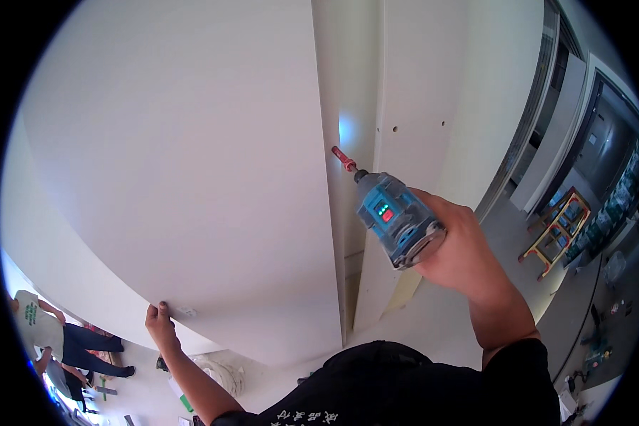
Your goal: The person picks up a screw from a counter, attaches it to the bit of an electric drill, and drives the screw into the vertical edge of a wall panel.
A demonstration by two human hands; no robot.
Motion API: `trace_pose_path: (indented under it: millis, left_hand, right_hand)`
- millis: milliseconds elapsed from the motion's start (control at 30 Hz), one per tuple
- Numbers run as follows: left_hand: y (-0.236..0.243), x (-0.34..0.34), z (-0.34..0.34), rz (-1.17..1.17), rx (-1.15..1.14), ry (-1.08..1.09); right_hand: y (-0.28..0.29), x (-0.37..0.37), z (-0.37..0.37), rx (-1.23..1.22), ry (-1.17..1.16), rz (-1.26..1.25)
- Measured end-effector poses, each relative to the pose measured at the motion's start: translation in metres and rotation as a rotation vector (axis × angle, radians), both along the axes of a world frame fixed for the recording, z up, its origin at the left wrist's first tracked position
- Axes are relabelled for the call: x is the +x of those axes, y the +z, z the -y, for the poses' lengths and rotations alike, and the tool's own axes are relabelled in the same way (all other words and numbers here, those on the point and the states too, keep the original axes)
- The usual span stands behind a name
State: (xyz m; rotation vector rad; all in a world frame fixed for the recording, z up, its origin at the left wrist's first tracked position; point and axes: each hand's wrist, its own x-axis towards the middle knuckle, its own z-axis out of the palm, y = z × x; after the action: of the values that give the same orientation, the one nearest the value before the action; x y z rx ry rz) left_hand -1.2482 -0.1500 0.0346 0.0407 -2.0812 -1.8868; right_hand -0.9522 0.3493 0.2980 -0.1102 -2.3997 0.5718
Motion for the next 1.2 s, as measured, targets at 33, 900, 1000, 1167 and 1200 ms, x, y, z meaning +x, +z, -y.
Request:
trace_pose_path:
  millis: [33,900,1000,1167,1200]
  left_hand:
    - [0.000,0.001,0.000,0.002,-0.003,0.002]
    - [-0.225,0.161,-0.182,1.147,1.201,-0.103]
    - [-0.173,0.165,-0.244,1.133,1.149,-0.518]
    - [-0.037,0.177,-0.304,0.974,0.912,-0.976]
    - [-0.028,0.176,-0.308,0.960,0.915,-1.037]
  right_hand:
    - [0.000,0.001,0.000,0.006,-0.005,-0.004]
    - [-0.170,0.136,-0.021,-0.867,0.299,0.135]
    - [-0.186,0.146,-0.010,-1.000,0.334,0.099]
    - [-0.197,0.156,-0.009,-1.004,0.269,0.157]
    - [-0.198,0.158,-0.009,-0.937,0.198,0.191]
